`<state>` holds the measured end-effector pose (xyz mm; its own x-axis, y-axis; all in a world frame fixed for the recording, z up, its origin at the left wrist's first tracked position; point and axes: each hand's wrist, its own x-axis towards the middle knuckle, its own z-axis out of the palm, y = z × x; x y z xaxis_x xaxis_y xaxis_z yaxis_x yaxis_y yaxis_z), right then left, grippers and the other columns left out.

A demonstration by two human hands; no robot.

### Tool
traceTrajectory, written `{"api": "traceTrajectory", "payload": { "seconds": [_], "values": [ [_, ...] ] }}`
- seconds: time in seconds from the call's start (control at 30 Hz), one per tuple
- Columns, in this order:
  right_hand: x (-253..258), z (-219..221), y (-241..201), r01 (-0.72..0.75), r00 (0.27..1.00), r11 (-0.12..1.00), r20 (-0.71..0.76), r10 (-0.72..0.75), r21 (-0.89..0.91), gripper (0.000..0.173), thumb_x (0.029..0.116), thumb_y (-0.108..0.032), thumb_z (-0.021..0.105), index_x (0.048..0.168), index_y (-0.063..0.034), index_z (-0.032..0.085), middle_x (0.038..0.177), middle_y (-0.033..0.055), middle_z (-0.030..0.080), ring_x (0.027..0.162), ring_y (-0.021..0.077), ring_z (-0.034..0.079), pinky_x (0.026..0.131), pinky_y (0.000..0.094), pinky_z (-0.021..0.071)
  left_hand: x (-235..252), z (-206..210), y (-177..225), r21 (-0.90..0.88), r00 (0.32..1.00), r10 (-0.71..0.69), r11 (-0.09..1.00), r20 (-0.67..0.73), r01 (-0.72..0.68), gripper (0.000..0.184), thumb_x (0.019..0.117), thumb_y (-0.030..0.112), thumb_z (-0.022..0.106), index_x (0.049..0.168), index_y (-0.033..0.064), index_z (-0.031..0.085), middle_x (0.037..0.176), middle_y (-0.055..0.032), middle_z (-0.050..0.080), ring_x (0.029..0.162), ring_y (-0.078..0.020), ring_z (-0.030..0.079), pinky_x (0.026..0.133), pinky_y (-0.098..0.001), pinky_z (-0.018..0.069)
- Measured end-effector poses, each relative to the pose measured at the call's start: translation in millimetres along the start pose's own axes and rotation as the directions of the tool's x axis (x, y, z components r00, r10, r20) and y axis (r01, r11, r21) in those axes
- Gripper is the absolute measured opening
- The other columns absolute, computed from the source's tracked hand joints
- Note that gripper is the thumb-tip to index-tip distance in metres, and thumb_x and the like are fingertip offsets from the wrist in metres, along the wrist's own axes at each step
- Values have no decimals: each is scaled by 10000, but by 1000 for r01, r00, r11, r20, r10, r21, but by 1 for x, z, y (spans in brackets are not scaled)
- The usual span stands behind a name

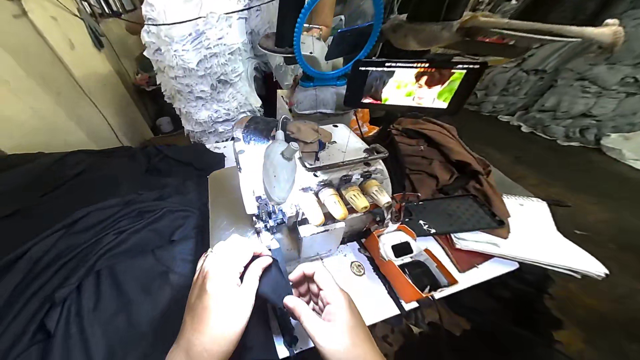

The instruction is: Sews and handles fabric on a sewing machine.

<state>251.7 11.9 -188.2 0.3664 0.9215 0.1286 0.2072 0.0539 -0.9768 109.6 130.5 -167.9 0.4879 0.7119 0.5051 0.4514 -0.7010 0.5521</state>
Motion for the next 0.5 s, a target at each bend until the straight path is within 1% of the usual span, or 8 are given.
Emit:
{"api": "traceTrajectory", "payload": {
  "seconds": [0.07,0.13,0.2,0.27,0.3,0.37,0.43,0.5],
  "values": [
    [-4,2,0,-24,1000,999,5,24,31,263,899,3,676,1148,-4,592,889,15,682,713,31,649,641,205,563,1,4,3,46,1000,9,999,-29,-8,165,939,345,625,940,237,750,953,97,713,960,-91,673,881,-441,516],
    [-5,3,2,-26,1000,998,-2,26,53,252,901,14,669,1137,-6,583,889,9,676,718,28,647,646,207,564,-1,8,8,161,994,80,985,-75,-67,161,939,320,620,911,230,751,965,58,719,986,-148,676,912,-474,487],
    [-6,3,2,-15,1000,998,-6,15,59,236,901,22,665,1122,0,584,886,14,671,722,30,645,653,210,564,-7,9,17,343,980,177,930,-93,-135,197,971,297,601,927,217,775,986,0,742,977,-188,695,895,-463,471],
    [-6,2,0,-10,1000,998,0,10,55,217,908,29,656,1112,10,587,909,27,675,743,33,652,675,211,571,-18,8,27,426,983,167,897,-71,-121,208,983,223,597,1018,188,799,1022,-32,755,1000,-205,708,893,-423,515],
    [-5,2,-1,3,1000,999,1,-3,43,207,911,30,651,1108,17,591,926,35,679,758,35,662,688,211,579,-24,8,31,418,989,133,903,-62,-95,232,992,205,590,1081,167,802,1072,-47,763,1055,-220,711,932,-415,533],
    [0,2,-2,76,997,997,-3,-76,6,184,919,25,639,1101,34,621,958,61,685,784,41,669,712,205,583,-30,8,28,339,994,81,939,-67,-54,273,1017,200,556,1139,120,786,1168,-80,758,1163,-243,693,1037,-421,509],
    [7,4,0,172,985,984,-7,-173,-53,187,932,0,632,1113,21,674,1019,81,710,814,47,682,728,199,587,-29,9,19,275,994,79,960,-79,-54,285,1027,205,527,1108,95,777,1209,-85,748,1205,-241,678,1091,-413,478],
    [12,7,3,255,965,953,-20,-261,-162,206,953,-43,622,1124,-29,735,1073,65,735,886,44,692,781,190,580,-23,7,12,246,995,76,968,-66,-57,291,1028,229,511,1086,105,768,1218,-56,746,1207,-216,676,1087,-403,482]
  ]
}}
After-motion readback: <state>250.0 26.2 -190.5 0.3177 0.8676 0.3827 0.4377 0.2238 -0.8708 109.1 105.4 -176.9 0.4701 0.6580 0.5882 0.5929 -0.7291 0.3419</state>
